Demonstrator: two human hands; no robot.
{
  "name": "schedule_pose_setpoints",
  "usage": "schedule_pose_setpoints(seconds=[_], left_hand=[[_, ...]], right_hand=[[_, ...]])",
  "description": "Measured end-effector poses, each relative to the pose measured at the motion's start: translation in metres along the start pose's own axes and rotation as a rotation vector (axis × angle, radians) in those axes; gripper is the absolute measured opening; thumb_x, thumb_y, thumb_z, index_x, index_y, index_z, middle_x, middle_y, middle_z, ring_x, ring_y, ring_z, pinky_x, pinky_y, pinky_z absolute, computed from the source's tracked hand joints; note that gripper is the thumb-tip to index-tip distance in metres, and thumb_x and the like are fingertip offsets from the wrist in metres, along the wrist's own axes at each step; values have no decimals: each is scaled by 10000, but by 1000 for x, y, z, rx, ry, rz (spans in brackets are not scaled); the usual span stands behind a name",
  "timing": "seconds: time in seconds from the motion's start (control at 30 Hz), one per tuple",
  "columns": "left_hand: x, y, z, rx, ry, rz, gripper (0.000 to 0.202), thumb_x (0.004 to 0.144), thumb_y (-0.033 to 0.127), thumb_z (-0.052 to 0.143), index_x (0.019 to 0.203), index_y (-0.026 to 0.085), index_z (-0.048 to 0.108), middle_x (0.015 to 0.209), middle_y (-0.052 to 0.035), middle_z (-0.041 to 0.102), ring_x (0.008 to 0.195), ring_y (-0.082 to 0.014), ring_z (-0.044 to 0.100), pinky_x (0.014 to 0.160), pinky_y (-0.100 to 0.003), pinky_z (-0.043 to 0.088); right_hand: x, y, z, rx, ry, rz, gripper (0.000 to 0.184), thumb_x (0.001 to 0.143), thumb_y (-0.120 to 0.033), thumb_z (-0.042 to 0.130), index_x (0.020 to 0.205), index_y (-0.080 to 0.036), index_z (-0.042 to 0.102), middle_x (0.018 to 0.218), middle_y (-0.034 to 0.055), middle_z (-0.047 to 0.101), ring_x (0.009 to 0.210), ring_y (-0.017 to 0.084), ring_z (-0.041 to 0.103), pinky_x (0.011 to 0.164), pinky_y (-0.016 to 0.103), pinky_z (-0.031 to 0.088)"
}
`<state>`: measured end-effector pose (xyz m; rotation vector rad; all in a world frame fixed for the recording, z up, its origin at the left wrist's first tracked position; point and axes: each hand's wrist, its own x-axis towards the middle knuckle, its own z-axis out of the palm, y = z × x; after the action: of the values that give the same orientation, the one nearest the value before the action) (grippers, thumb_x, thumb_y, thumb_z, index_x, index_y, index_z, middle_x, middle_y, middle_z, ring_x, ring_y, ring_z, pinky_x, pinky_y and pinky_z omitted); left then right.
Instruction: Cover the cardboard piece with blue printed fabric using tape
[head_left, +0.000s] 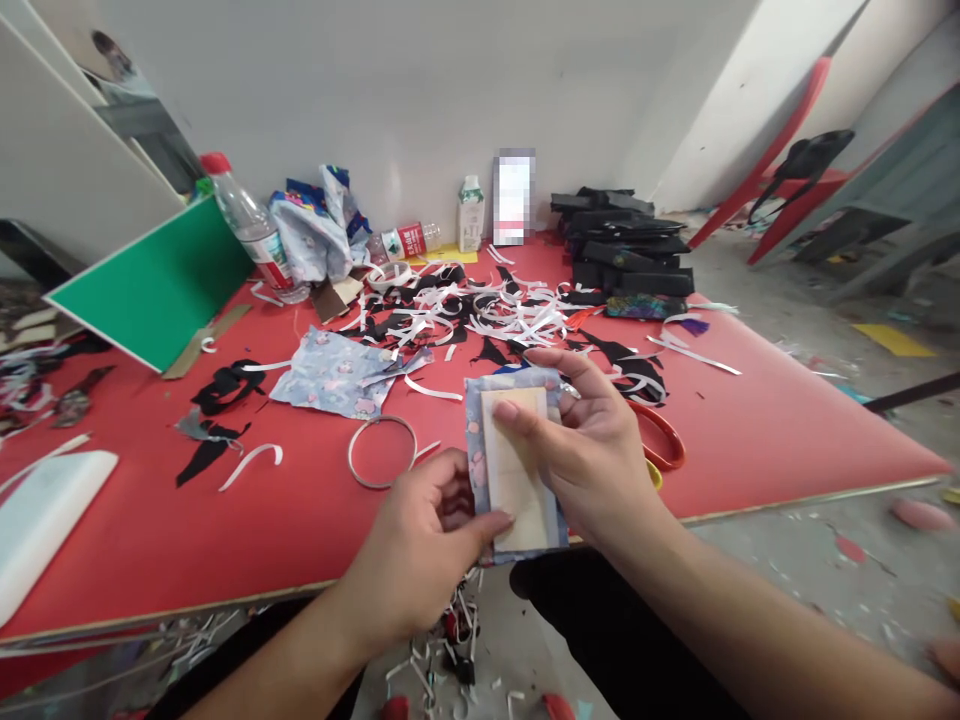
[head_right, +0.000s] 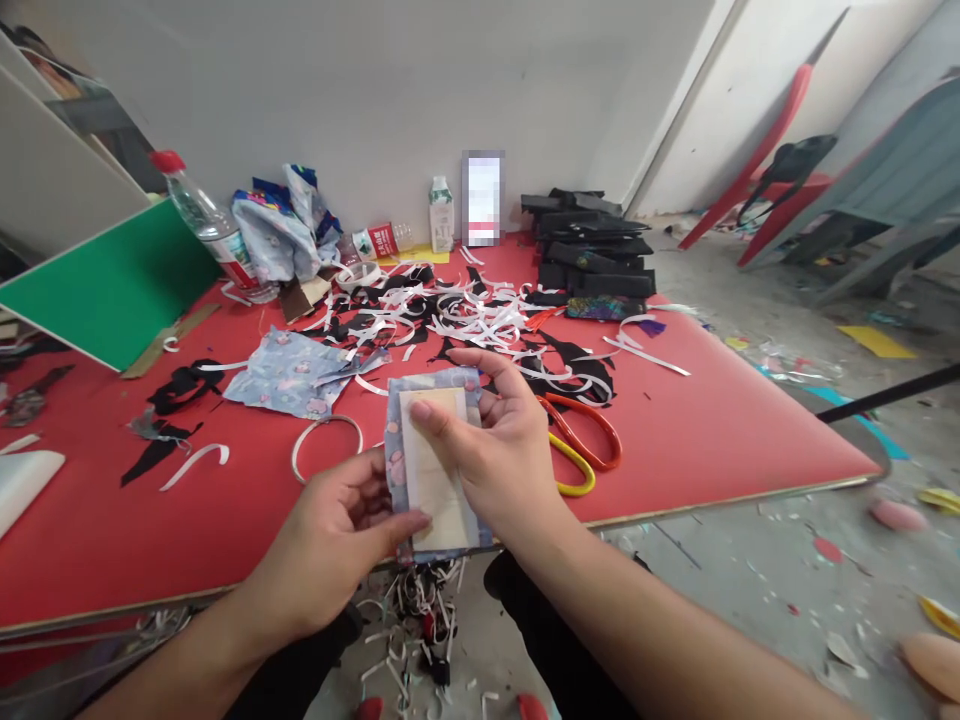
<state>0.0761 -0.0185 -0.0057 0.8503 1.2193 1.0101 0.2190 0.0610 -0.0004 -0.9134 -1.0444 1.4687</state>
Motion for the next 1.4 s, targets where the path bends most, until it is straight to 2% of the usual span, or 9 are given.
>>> schedule_pose_setpoints(seconds=[0.2, 0.33, 0.47, 0.57, 0.7, 0.83, 0.9, 1.03, 1.4], left_hand=[[-8, -9, 4, 6, -93, 33, 431, 889, 126, 748, 1267, 290, 621, 1339, -61, 736, 1245, -240, 698, 1047, -363, 555], [-10, -2, 0, 1, -134, 22, 448, 888, 158, 781, 1296, 285, 646, 1328, -73, 742, 1216, -240, 714, 1061, -367, 556], [-6, 5, -9, -67, -90, 124, 320, 896, 319, 819, 1194, 238, 739, 1172, -86, 789, 1033, -227, 762, 937, -327, 614], [2, 6, -14, -213, 118, 233, 163, 918, 365, 795, 920, 202, 789, 850, -34, 788, 798, -155, 748, 777, -229, 613], [8, 7, -15, -269, 189, 197, 190, 822, 353, 876, 836, 178, 802, 731, -27, 765, 647, -141, 708, 656, -228, 608], [9, 11, -9, -336, 277, 107, 239, 735, 347, 926, 743, 140, 807, 705, -56, 767, 629, -135, 699, 630, -215, 605], [7, 13, -4, -430, 318, 85, 234, 695, 326, 944, 712, 137, 805, 704, -61, 774, 630, -127, 700, 627, -199, 598], [-2, 18, 6, -573, 351, 65, 200, 681, 288, 947, 692, 149, 805, 713, -55, 783, 650, -118, 712, 621, -175, 588], [-11, 19, 10, -575, 397, 106, 217, 687, 330, 953, 693, 158, 819, 681, -35, 760, 611, -106, 674, 602, -170, 579]], right_hand=[[5, 2, -3, 88, 31, 25, 644, 650, -359, 989, 1166, -279, 613, 750, -48, 769, 549, 133, 703, 497, 227, 586], [7, -3, -3, 125, 17, 53, 650, 666, -361, 973, 1183, -278, 587, 753, -47, 764, 552, 131, 696, 508, 235, 587], [4, -5, -4, -22, -218, 82, 636, 695, -322, 948, 1208, -276, 574, 718, -59, 723, 536, 122, 643, 477, 220, 524], [-3, -2, -6, -246, -335, -60, 470, 765, -281, 891, 1147, -273, 616, 687, -77, 654, 517, 103, 569, 460, 211, 452], [-5, 0, -11, -616, -374, -401, 323, 895, -250, 799, 1179, -281, 650, 706, -73, 639, 528, 105, 538, 459, 227, 403], [-3, -1, -12, -955, -307, -854, 112, 957, -229, 749, 1060, -238, 707, 1177, 71, 761, 1004, 239, 685, 853, 390, 542], [-5, 0, -9, -1015, -238, -998, 30, 956, -202, 749, 972, -221, 732, 1171, 82, 762, 989, 242, 654, 869, 410, 520], [-15, 4, -3, -923, -299, -1042, 139, 930, -82, 743, 1030, -179, 754, 919, 44, 741, 776, 167, 592, 724, 324, 514], [-21, 1, 4, -915, -316, -1055, 161, 941, -40, 694, 1050, -136, 764, 928, 69, 777, 763, 169, 654, 682, 325, 550]])
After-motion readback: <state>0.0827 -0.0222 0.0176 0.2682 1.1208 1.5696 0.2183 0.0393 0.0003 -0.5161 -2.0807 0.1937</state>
